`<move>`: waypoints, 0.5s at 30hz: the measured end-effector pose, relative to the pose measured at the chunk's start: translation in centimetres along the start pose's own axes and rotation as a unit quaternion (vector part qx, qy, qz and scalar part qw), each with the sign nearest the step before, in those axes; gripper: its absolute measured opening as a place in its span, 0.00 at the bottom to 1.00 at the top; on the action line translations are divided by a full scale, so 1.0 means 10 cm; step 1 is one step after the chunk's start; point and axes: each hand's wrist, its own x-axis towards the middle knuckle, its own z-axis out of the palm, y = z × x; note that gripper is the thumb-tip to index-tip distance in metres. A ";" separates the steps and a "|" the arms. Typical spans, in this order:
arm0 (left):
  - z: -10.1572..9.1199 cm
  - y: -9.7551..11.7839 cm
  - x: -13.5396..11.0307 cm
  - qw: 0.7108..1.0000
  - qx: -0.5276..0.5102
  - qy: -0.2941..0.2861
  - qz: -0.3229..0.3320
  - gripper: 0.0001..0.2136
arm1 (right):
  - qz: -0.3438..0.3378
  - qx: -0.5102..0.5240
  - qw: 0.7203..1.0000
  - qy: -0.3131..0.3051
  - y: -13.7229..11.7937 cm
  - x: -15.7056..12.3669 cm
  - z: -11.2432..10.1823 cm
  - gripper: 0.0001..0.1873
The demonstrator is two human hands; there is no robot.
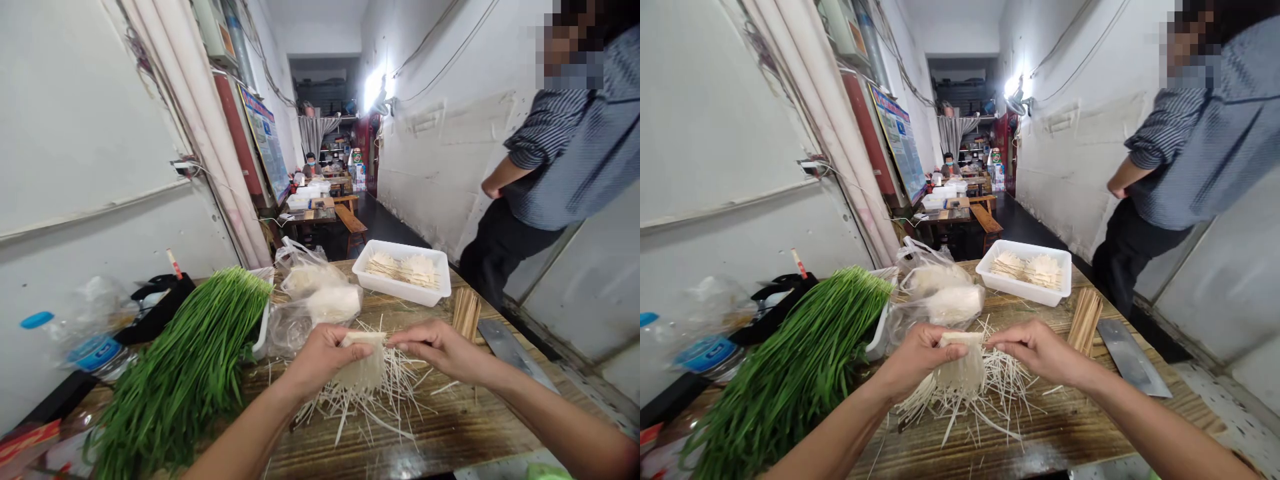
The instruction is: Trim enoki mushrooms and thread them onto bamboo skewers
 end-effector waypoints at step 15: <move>0.05 0.06 -0.07 0.999 0.021 0.003 0.024 0.16 | 0.041 -0.012 0.999 -0.018 -0.10 -0.09 -0.09 0.16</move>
